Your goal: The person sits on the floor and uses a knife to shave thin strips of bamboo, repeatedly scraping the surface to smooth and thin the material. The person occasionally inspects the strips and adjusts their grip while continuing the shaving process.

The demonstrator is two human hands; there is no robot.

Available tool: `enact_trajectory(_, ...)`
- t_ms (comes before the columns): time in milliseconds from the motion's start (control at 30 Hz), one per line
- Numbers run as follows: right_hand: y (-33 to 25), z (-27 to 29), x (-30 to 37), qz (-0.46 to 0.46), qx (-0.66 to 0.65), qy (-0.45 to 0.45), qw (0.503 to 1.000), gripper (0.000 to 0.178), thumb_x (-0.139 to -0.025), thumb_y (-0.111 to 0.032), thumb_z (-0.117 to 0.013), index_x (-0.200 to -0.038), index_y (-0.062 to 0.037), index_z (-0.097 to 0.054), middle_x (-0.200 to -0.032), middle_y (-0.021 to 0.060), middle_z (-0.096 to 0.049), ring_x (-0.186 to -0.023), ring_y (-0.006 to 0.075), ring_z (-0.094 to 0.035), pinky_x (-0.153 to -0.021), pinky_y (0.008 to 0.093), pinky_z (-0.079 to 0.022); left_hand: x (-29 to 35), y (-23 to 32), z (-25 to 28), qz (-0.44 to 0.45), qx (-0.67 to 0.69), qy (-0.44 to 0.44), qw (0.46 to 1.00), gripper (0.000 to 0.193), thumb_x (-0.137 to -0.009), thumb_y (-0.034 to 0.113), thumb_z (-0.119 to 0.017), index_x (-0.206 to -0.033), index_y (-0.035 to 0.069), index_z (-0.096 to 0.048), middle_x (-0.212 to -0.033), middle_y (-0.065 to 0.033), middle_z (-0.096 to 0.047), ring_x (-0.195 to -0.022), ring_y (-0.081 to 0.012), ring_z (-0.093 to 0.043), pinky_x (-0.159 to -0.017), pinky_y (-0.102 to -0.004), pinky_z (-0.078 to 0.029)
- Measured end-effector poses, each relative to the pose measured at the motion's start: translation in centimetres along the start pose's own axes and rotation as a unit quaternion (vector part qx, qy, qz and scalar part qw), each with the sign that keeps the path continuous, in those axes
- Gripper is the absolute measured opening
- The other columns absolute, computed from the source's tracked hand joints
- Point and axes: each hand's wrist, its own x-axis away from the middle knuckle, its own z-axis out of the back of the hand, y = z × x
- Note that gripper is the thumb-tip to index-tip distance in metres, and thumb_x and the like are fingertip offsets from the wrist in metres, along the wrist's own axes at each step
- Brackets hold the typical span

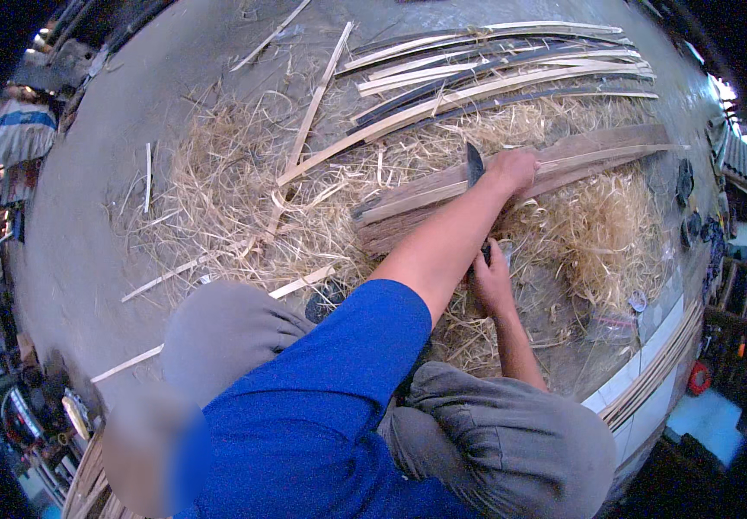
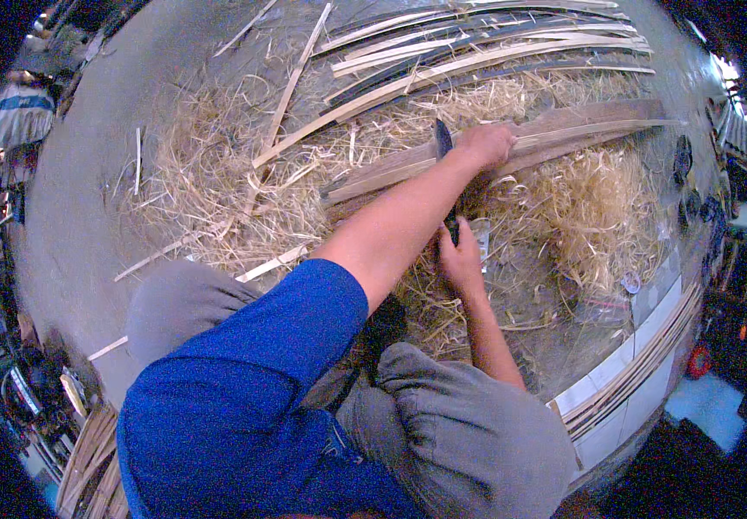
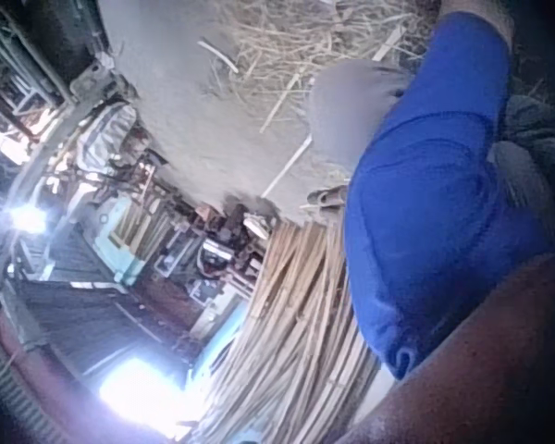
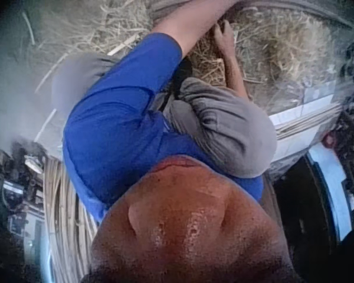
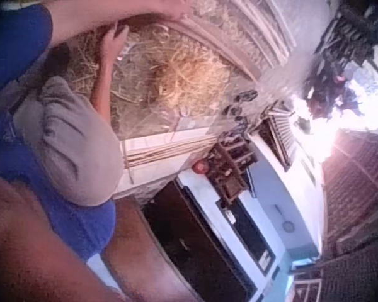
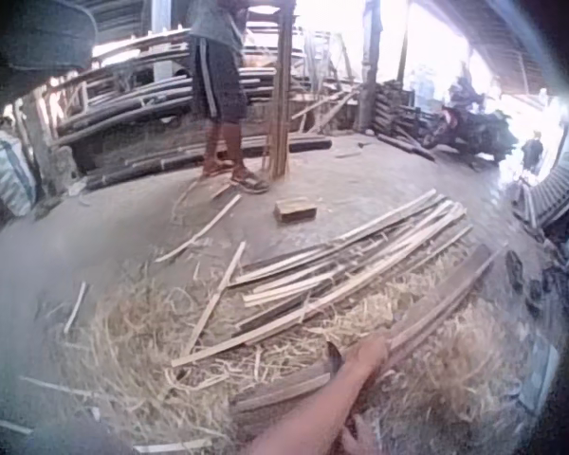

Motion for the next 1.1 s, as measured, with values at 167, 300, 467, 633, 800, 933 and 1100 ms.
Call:
enact_trajectory(167,-3.6,-4.8,7.0,0.032,0.006,-0.318,0.947,0.051,-0.090,-0.025,-0.057,-0.130,0.0044,-0.046,-0.131,0.0230,-0.051,-0.121,0.0327,-0.049,-0.101,0.0398,-0.038,-0.9,-0.6,-0.7,-0.024,0.005,0.022,0.999,0.024,-0.088,0.027,-0.052,-0.099,0.012,-0.068,-0.103,-0.0147,-0.067,-0.096,-0.0329,-0.064,-0.085,-0.0437,-0.050)
enact_trajectory(300,-5.1,-4.0,6.9,0.003,0.101,-0.405,0.909,0.048,-0.089,-0.024,-0.058,-0.129,0.0007,-0.049,-0.131,0.0199,-0.052,-0.122,0.0321,-0.048,-0.102,0.0406,-0.037,0.2,-0.9,-0.2,-0.042,-0.007,0.040,0.998,0.023,-0.087,0.025,-0.053,-0.093,0.010,-0.069,-0.101,-0.0151,-0.067,-0.095,-0.0323,-0.065,-0.084,-0.0435,-0.051)
enact_trajectory(467,0.6,-2.7,3.1,-0.028,-0.074,-0.140,0.987,0.036,-0.092,-0.020,-0.052,-0.120,0.0024,-0.054,-0.122,0.0191,-0.058,-0.108,0.0318,-0.056,-0.095,0.0396,-0.042,-0.2,-0.4,0.3,-0.063,-0.051,0.020,0.997,0.023,-0.086,0.023,-0.052,-0.093,0.009,-0.069,-0.098,-0.0139,-0.068,-0.093,-0.0314,-0.065,-0.082,-0.0429,-0.052)
enact_trajectory(633,-2.4,-1.1,3.3,-0.090,-0.181,-0.104,0.974,0.039,-0.091,-0.024,-0.052,-0.119,0.0032,-0.053,-0.119,0.0207,-0.059,-0.104,0.0316,-0.058,-0.094,0.0379,-0.043,0.7,-0.3,-0.4,-0.067,-0.037,0.031,0.997,0.027,-0.089,0.025,-0.049,-0.094,0.009,-0.070,-0.102,-0.0132,-0.067,-0.093,-0.0321,-0.065,-0.083,-0.0426,-0.051)
enact_trajectory(800,-2.5,-3.3,5.8,0.132,0.093,-0.269,0.949,0.042,-0.091,-0.027,-0.053,-0.123,0.0022,-0.052,-0.123,0.0189,-0.058,-0.109,0.0285,-0.058,-0.092,0.0392,-0.044,0.9,-1.9,-0.2,-0.012,-0.030,0.024,0.999,0.029,-0.090,0.029,-0.048,-0.097,0.011,-0.070,-0.103,-0.0141,-0.067,-0.098,-0.0311,-0.063,-0.085,-0.0426,-0.051)
enact_trajectory(933,4.2,-7.5,7.7,0.058,-0.027,-0.362,0.930,0.042,-0.091,-0.026,-0.057,-0.123,0.0010,-0.053,-0.124,0.0162,-0.058,-0.107,0.0246,-0.057,-0.092,0.0374,-0.045,1.1,-0.3,0.1,-0.038,-0.017,0.014,0.999,0.033,-0.092,0.031,-0.046,-0.101,0.010,-0.069,-0.106,-0.0165,-0.065,-0.101,-0.0327,-0.063,-0.089,-0.0444,-0.048)
enact_trajectory(1100,4.7,-10.4,8.7,-0.060,-0.127,-0.368,0.919,0.043,-0.090,-0.024,-0.059,-0.124,0.0000,-0.052,-0.121,0.0142,-0.059,-0.102,0.0228,-0.058,-0.090,0.0366,-0.046,1.1,-2.2,0.2,-0.001,-0.012,0.017,1.000,0.033,-0.091,0.032,-0.046,-0.103,0.009,-0.067,-0.104,-0.0198,-0.065,-0.097,-0.0362,-0.063,-0.088,-0.0473,-0.048)
